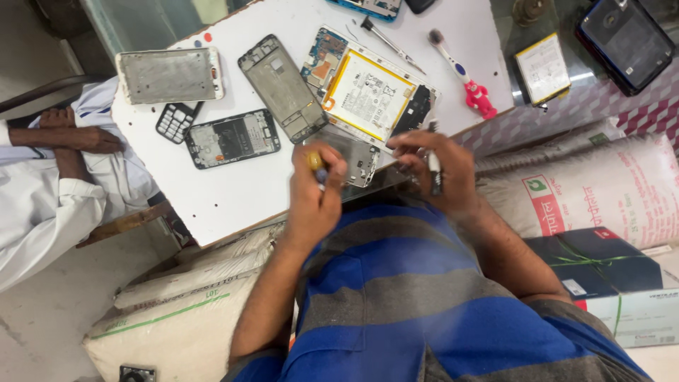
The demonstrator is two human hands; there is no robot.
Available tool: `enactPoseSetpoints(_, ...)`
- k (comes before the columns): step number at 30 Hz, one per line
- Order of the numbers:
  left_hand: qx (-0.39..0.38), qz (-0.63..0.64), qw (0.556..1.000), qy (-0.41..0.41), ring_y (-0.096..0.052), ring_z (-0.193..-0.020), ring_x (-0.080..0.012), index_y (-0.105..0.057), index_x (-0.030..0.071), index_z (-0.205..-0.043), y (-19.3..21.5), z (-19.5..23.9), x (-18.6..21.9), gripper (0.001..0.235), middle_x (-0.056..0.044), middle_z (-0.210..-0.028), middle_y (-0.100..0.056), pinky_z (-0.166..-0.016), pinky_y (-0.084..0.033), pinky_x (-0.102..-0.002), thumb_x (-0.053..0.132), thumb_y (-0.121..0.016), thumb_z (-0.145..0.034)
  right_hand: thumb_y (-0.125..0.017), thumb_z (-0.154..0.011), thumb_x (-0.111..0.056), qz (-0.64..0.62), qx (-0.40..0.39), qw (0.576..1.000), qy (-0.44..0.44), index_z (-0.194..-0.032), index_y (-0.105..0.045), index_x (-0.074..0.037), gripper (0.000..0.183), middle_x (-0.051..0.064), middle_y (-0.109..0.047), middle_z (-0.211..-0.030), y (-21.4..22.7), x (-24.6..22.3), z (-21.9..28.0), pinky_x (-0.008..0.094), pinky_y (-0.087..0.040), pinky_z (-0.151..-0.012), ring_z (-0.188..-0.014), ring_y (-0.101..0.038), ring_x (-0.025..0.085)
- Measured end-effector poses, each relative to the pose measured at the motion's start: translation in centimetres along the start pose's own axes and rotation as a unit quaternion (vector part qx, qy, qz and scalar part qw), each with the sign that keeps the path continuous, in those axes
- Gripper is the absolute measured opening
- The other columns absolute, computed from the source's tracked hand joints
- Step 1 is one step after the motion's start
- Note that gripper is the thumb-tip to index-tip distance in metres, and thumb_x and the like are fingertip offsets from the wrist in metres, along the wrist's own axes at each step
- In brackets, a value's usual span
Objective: The person disassembles and reassembles a smartphone on a cluttered workbench. They use a screwdriver to remove screws, detach the back cover, and handle internal components such as the battery and circuit board. The person then reassembles the device by aligning parts and securing screws.
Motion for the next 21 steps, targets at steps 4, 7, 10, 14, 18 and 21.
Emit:
enactPoseSetpoints(4,0.019,-0.298,0.954,0.005,-0.072,-0.088,-0.0323,-0.059,0.006,-0.120,2.7,-2.1,-0.1,0.023,-0.013,-0.106,-0.069,-0.074,-0.058,-0.042,0.016,-0.066,-0.100,-0.077,-0.104,-0.016,0.108,0.055,0.991,0.056,-0.135,-0.055,-0.003,0.041,0.015,-0.070,-0.134,2.3,1.0,-0.5,0.036,-0.059,-0.101,-0.120,-0.071,0.024)
enactPoseSetpoints(7,0.017,-0.378,0.926,-0.002,-0.074,-0.086,-0.0300,-0.061,0.007,-0.120,3.2,-3.1,-0.3,0.027,-0.011,-0.108,-0.068,-0.070,-0.060,-0.041,0.022,-0.072,-0.100,-0.087,-0.095,-0.028,0.204,0.037,0.977,0.054,-0.140,-0.051,-0.001,0.063,0.018,-0.065,-0.143,3.5,1.6,-0.5,0.039,-0.049,-0.108,-0.130,-0.063,0.025)
enactPoseSetpoints(10,0.023,-0.423,0.906,-0.003,-0.074,-0.090,-0.0298,-0.062,0.009,-0.125,2.9,-3.3,-0.5,0.037,-0.012,-0.119,-0.063,-0.071,-0.061,-0.040,0.029,-0.079,-0.099,-0.093,-0.084,-0.044,0.258,0.004,0.965,0.044,-0.143,-0.045,0.002,0.088,0.019,-0.057,-0.152,3.6,2.2,-0.5,0.044,-0.037,-0.118,-0.140,-0.052,0.029)
enactPoseSetpoints(14,0.024,-0.420,0.906,-0.050,-0.075,-0.109,-0.0286,-0.058,0.009,-0.137,2.0,-2.9,-0.3,0.066,-0.011,-0.141,-0.051,-0.078,-0.065,-0.034,0.044,-0.085,-0.089,-0.094,-0.075,-0.057,0.279,-0.016,0.959,0.043,-0.147,-0.039,0.002,0.108,0.021,-0.046,-0.161,3.0,3.0,-0.6,0.048,-0.028,-0.123,-0.149,-0.043,0.035)
enactPoseSetpoints(18,-0.039,-0.453,0.888,-0.071,-0.073,-0.114,-0.0298,-0.051,0.010,-0.145,1.3,-2.9,-0.6,0.097,-0.018,-0.158,-0.036,-0.073,-0.065,-0.030,0.056,-0.087,-0.068,-0.094,-0.075,-0.057,0.274,-0.027,0.961,0.029,-0.147,-0.038,0.000,0.108,0.020,-0.043,-0.162,2.4,3.6,-0.5,0.049,-0.024,-0.122,-0.150,-0.042,0.035)
enactPoseSetpoints(21,-0.092,-0.451,0.887,-0.039,-0.075,-0.101,-0.0278,-0.044,0.012,-0.152,1.0,-2.9,-1.1,0.119,-0.023,-0.163,-0.025,-0.065,-0.064,-0.031,0.060,-0.088,-0.052,-0.096,-0.074,-0.057,0.290,-0.032,0.956,0.032,-0.147,-0.038,-0.001,0.108,0.022,-0.041,-0.163,2.2,4.0,-0.6,0.050,-0.022,-0.121,-0.149,-0.040,0.035)
Point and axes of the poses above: each hand's wrist, its own z-axis away from the middle knuckle, its own y-axis out of the back of the hand, x = y × z, the point moved 3 cm from there along -z, towards the middle knuckle
